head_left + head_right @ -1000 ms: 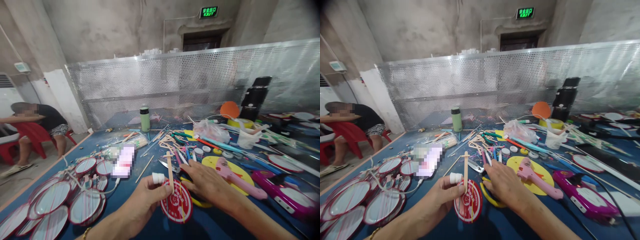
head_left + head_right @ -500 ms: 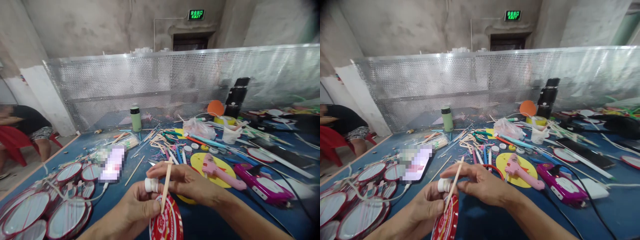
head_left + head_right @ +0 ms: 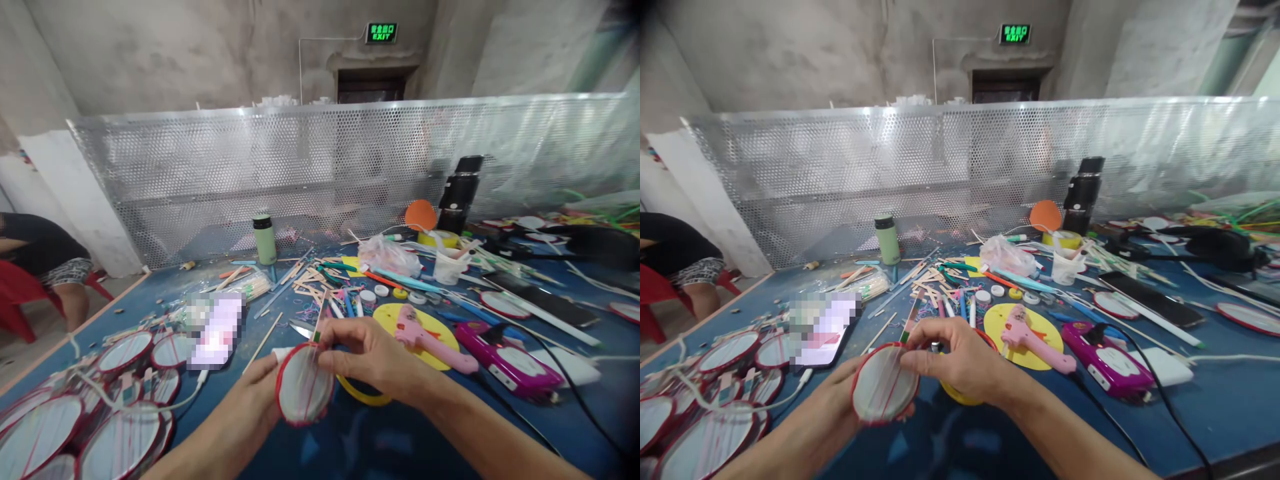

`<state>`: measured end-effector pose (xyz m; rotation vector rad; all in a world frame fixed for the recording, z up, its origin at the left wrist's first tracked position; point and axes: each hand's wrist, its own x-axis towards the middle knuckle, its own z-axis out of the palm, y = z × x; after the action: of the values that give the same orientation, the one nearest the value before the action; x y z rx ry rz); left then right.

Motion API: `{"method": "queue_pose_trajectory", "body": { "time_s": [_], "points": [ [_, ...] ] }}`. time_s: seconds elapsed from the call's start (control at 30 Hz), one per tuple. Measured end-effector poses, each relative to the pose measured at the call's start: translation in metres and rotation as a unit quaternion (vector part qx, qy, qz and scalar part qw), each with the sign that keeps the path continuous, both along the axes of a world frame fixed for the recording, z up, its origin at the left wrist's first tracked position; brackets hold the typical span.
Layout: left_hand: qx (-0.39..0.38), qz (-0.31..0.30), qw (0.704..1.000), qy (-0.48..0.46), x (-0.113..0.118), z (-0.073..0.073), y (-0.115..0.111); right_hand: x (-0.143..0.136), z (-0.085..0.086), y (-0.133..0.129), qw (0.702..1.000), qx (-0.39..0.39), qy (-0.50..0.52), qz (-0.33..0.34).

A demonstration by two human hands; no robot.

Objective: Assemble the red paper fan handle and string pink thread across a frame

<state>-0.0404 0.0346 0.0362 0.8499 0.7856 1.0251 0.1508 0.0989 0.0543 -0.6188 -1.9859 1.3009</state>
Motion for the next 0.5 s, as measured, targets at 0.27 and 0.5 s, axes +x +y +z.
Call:
{"method": "queue_pose_trajectory", "body": {
  "time_s": [0.27, 0.5],
  "points": [
    [0.193, 0.085, 0.931, 0.297, -0.018, 0.000, 0.016, -0.003, -0.003, 0.008, 0.987, 0.031, -0.116, -0.103],
    [0.131, 0.066, 0.942, 0.301, -0.017, -0.003, 0.018, -0.002, 0.000, 0.008, 0.991, -0.024, -0.092, -0.090]
  ]
}}
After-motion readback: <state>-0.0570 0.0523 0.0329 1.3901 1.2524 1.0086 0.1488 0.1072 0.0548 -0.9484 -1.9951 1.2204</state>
